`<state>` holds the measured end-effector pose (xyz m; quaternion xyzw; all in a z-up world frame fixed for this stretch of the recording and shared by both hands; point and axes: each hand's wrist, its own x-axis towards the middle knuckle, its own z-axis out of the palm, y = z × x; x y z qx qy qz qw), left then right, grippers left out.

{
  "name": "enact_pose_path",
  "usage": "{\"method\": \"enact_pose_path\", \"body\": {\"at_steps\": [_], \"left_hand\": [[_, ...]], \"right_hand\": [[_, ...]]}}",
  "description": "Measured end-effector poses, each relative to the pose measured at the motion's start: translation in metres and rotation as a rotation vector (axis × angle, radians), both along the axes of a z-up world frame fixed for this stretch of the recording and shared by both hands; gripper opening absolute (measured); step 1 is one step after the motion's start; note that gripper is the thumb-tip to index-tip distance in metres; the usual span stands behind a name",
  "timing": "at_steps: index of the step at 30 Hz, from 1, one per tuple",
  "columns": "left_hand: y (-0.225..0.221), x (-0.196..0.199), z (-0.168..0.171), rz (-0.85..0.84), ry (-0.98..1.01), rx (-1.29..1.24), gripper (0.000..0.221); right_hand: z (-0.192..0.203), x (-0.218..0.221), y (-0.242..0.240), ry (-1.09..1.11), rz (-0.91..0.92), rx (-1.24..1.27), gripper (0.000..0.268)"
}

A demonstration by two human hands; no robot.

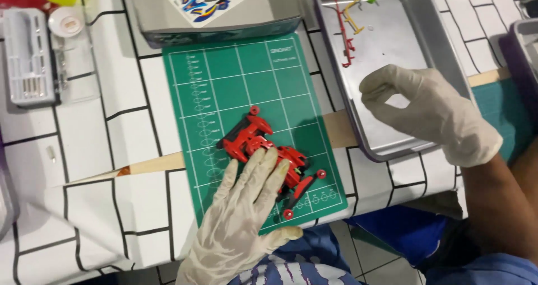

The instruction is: Assembling a plastic model toy car using hands, calipers, and a screwdriver on a cutting mat.

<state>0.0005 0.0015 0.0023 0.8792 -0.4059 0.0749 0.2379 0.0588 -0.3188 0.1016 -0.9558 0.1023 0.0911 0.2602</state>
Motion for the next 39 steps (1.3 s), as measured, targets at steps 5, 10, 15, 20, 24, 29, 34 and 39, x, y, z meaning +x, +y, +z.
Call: {"method": "enact_pose_path", "body": {"at_steps": [5,10,15,20,24,29,34,39], "left_hand": [[0.001,0.000,0.005,-0.044,0.077,-0.067,0.091],[0.002,0.001,0.001,-0.037,0.064,-0.078,0.094],[0.000,-0.001,-0.003,-0.014,0.057,-0.172,0.092],[-0.001,-0.002,-0.005,0.002,0.039,-0.159,0.093],[0.000,-0.002,-0.007,-0.008,0.073,-0.193,0.092],[0.000,-0.002,-0.009,-0.020,0.079,-0.216,0.091],[0.000,-0.002,-0.008,-0.017,0.072,-0.221,0.092],[0.000,-0.002,-0.010,-0.014,0.062,-0.218,0.091]], "right_hand": [[-0.040,0.053,0.051,-0.108,0.737,-0.097,0.013],[-0.069,0.075,0.071,-0.259,0.915,-0.122,0.024],[-0.069,0.073,0.080,-0.294,0.955,-0.044,0.023],[-0.042,0.064,0.101,-0.313,0.737,0.220,0.024],[-0.043,0.061,0.108,-0.317,0.697,0.320,0.018],[-0.046,0.064,0.109,-0.290,0.673,0.335,0.015],[-0.052,0.065,0.107,-0.332,0.702,0.321,0.013],[-0.052,0.066,0.108,-0.329,0.698,0.307,0.013]]}}
